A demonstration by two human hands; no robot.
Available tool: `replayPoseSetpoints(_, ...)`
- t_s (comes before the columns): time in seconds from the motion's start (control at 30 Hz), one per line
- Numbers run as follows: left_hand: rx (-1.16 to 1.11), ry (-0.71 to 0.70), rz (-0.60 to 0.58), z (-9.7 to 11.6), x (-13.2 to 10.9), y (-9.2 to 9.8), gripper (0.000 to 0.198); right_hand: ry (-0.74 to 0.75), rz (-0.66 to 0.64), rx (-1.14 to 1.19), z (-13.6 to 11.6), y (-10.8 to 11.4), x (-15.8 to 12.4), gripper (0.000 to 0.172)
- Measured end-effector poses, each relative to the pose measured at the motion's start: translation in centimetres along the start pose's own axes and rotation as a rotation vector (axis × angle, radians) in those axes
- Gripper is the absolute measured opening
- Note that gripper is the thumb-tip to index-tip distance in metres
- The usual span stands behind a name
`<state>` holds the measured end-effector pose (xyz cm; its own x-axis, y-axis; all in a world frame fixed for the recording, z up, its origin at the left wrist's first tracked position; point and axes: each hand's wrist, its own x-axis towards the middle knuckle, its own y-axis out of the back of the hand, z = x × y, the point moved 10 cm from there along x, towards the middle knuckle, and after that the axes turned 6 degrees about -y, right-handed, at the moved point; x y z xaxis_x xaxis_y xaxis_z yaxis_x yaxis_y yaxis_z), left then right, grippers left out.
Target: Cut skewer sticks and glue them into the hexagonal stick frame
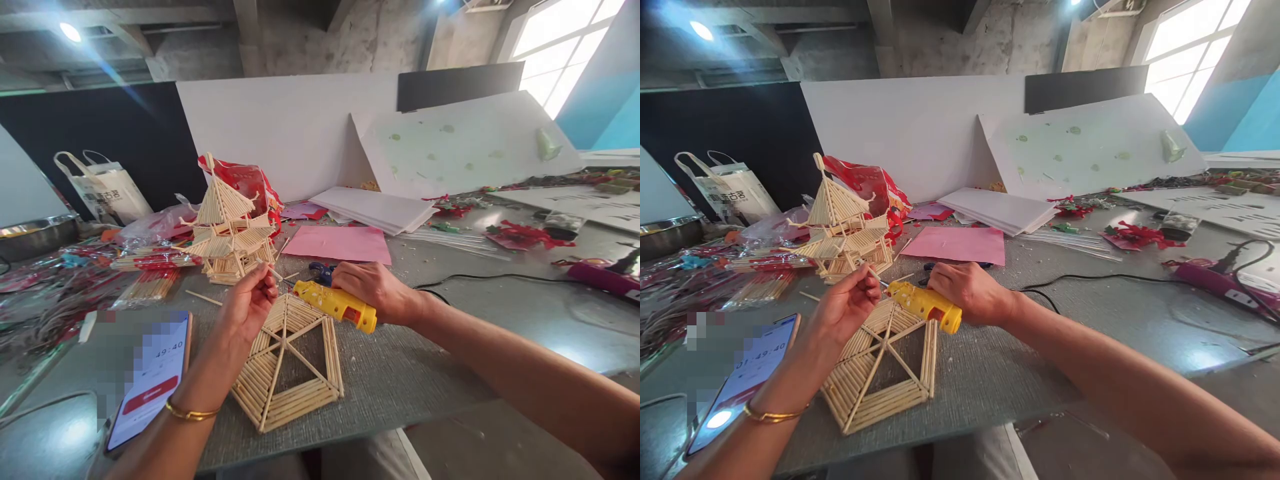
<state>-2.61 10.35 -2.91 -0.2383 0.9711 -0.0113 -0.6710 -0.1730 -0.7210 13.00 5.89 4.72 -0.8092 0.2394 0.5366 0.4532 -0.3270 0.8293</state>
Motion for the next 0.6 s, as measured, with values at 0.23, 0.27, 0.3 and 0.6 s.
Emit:
replayPoseSetpoints(0.23,0.001,0.02,-0.005,-0.21,-0.13,-0.13,0.006,0.005,0.0,0.0,-0.12,0.07,0.12,0.018)
replayPoseSetpoints(0.27,0.002,0.019,-0.007,-0.2,-0.13,-0.15,0.006,0.004,0.002,-0.002,-0.11,0.07,0.12,0.018)
replayPoseSetpoints(0.3,0.006,0.019,-0.009,-0.2,-0.13,-0.17,0.006,0.004,0.004,-0.004,-0.12,0.07,0.11,0.018)
replayPoseSetpoints(0.6,-0.025,0.021,0.015,-0.33,-0.18,0.11,0.006,0.002,-0.015,-0.025,-0.1,-0.09,0.07,0.019)
